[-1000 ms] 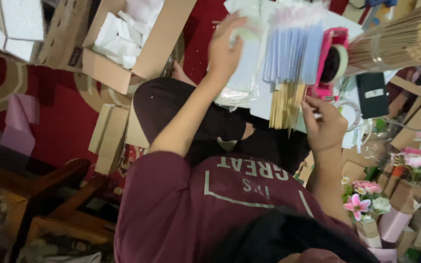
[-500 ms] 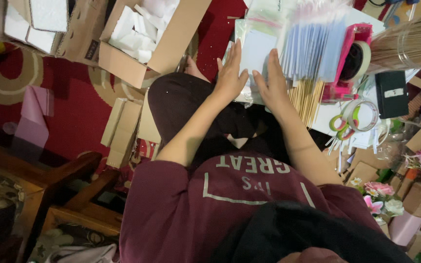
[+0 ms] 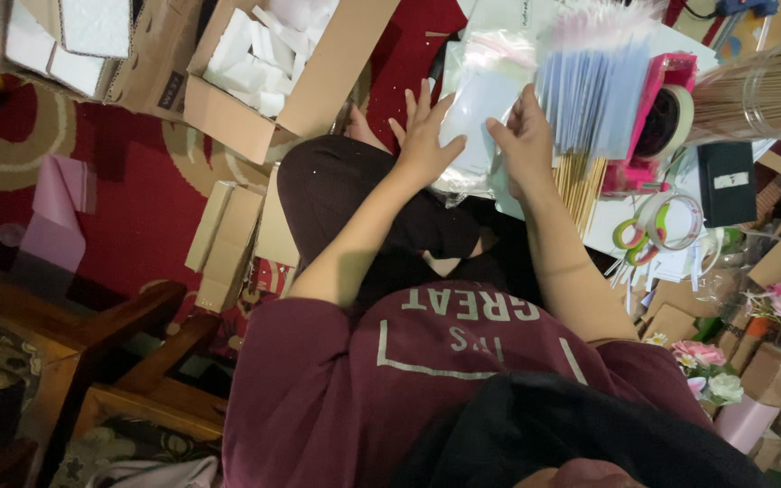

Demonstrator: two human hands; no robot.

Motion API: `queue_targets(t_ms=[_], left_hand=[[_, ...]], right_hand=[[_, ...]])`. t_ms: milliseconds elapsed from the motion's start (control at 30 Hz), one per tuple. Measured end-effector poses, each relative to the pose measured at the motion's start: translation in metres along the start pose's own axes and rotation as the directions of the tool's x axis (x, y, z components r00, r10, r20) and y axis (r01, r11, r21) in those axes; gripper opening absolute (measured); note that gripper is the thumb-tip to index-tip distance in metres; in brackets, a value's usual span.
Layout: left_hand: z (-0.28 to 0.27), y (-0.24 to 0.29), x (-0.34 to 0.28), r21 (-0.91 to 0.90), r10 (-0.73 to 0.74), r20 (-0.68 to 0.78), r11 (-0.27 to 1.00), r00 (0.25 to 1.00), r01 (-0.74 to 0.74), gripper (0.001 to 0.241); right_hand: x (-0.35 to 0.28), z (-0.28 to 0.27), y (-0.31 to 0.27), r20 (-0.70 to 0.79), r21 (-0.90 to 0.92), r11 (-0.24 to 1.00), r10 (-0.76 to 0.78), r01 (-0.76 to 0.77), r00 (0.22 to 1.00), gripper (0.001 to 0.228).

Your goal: The person sits on the floor and assembles small craft kits by placing a wooden stick onto a small white card and inserting it into a clear plastic bag. They repeat this process with multiple items, organizing the finished kits into a pile.

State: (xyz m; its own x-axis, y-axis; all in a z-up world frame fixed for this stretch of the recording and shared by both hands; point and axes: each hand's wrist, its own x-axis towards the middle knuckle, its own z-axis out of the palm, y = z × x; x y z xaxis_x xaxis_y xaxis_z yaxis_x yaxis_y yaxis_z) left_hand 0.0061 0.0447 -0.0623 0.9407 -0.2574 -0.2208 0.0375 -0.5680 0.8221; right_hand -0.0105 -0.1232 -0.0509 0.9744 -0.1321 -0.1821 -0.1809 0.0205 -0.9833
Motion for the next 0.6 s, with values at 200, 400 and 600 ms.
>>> queue_targets(t_ms=[200,400,600], left_hand=[[-0.018,0.011,-0.008,-0.175,-0.015,0.065,0.984,0.998,0.026,0.059],[-0.019,0.019,-0.012,-0.134,0.068,-0.049,0.988,0.996,-0.075,0.061],[-0.027,0.054,-0.02,-0.567,0.346,-0.217,0.716,0.913,-0.407,0.063]], right_hand=[[-0.011,0.01,-0.014,-0.096,-0.173,0.979,-0.122,0.104,0.988,0.068],[-0.027,0.019,-0.033,-0.159,0.112,0.968,-0.205,0.224,0.966,0.065],[-0.027,0.008,-0.055,-0.063,0.195,0.899,-0.387,0.392,0.92,0.062]])
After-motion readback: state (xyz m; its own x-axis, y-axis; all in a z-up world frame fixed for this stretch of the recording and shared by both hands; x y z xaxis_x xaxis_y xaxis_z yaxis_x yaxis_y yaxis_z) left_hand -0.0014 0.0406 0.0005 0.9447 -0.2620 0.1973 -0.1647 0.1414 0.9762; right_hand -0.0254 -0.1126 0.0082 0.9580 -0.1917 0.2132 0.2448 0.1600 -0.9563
